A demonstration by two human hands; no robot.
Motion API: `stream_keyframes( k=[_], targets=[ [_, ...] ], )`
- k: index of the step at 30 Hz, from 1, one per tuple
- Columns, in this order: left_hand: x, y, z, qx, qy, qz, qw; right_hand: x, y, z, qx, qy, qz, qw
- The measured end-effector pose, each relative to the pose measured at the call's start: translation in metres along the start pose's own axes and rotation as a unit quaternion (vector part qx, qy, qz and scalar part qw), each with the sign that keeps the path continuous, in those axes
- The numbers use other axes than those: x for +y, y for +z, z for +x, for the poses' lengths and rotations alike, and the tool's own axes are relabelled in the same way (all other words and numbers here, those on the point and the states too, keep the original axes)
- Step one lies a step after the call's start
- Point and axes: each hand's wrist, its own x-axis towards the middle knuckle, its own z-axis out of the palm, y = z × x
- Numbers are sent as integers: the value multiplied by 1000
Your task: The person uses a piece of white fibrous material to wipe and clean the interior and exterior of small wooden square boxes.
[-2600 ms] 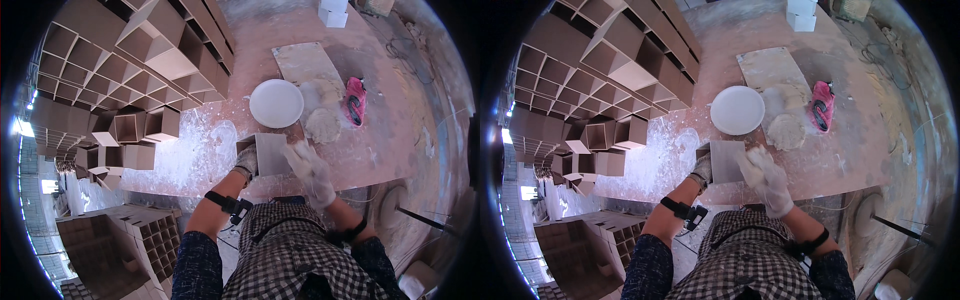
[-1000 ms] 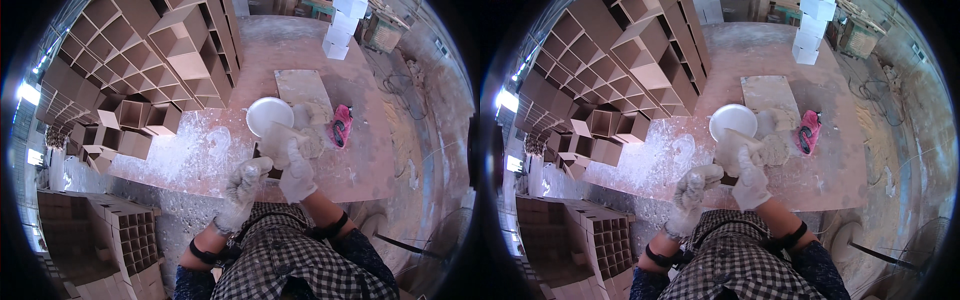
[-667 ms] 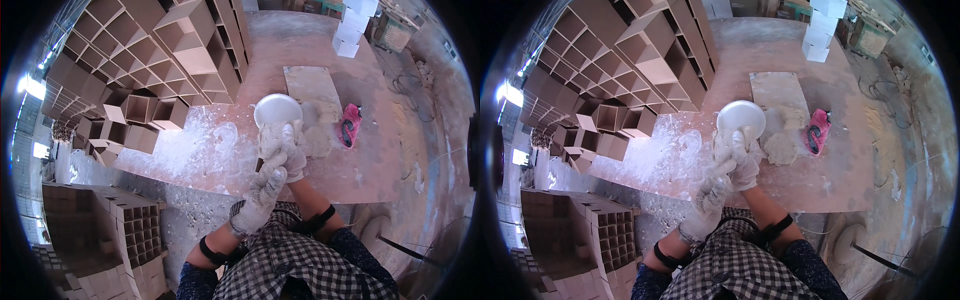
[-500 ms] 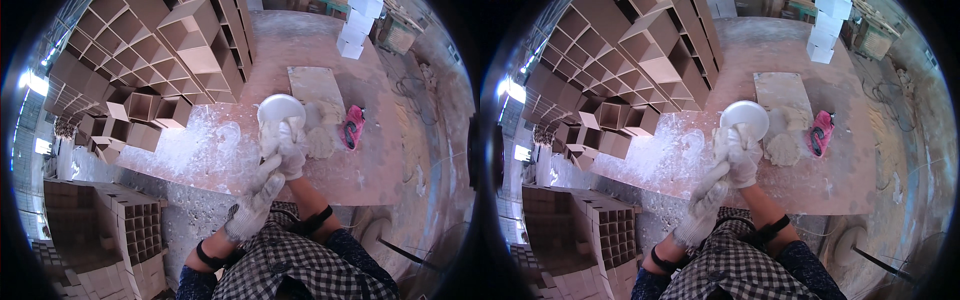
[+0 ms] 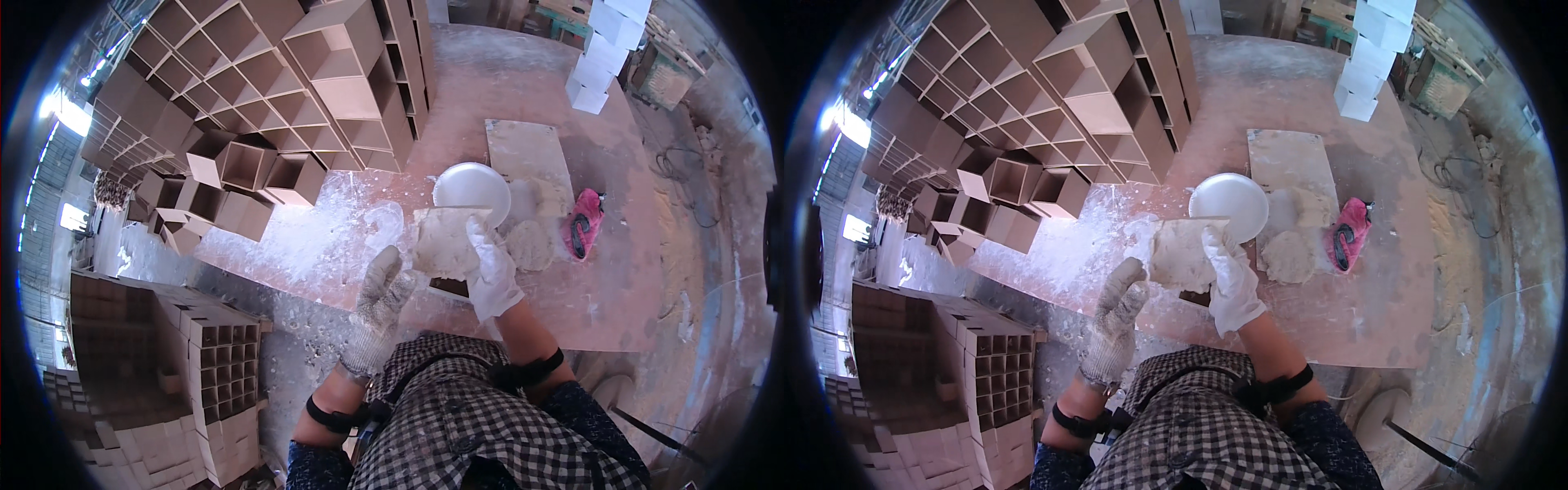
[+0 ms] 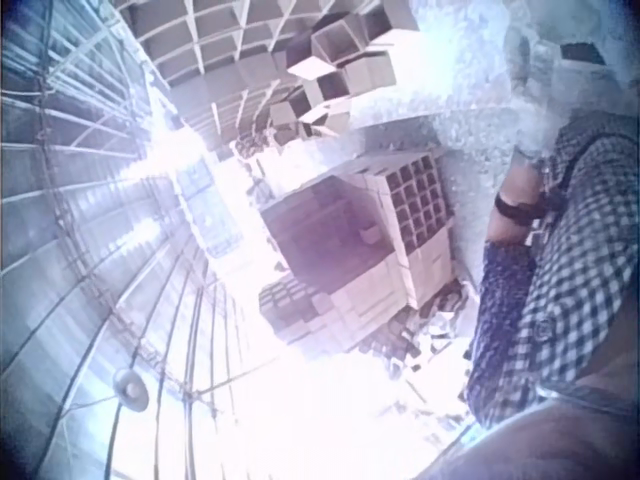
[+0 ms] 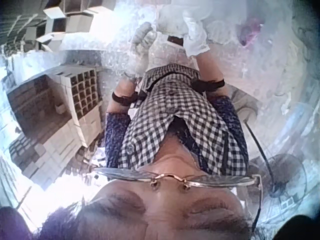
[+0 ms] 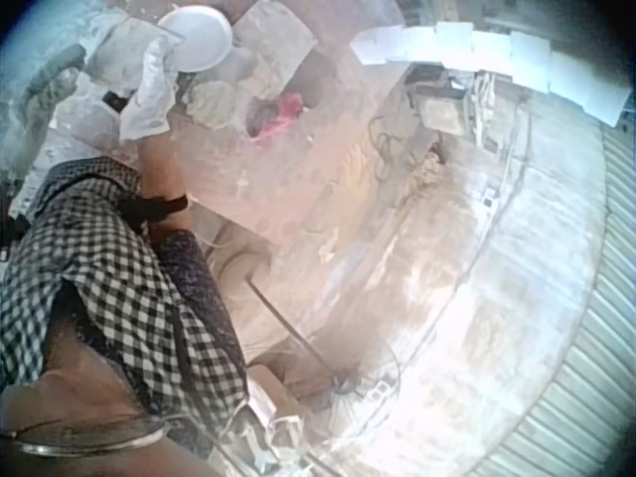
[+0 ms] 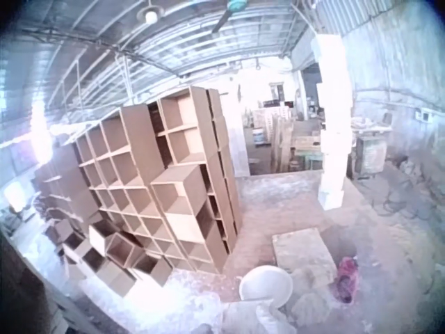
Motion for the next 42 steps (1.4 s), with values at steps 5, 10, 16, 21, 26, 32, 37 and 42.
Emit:
stream_keyframes(
  k=[5,10,16,21,26,32,37,42],
  targets=[
    [63,22,-25,33,354,113,928,13,-32,-4,49,-25,-49,997],
    [128,25,-62,246,420,198,851,32,-65,0,61,-21,-89,994],
    [110,8,-50,202,450,177,852,15,-47,-15,123,49,-87,987],
    [99,-3,-46,190,451,164,857,11,-51,-26,63,-43,-327,942],
    [97,-9,-39,176,454,162,858,31,-68,-12,88,35,-122,988],
    [95,-14,-37,170,451,167,860,29,-51,-15,110,-51,-147,982],
    [94,-14,-27,163,453,163,861,64,-90,-5,111,-148,-376,908],
    [92,-17,-27,167,449,161,863,37,-63,-11,111,25,-120,986]
  ],
)
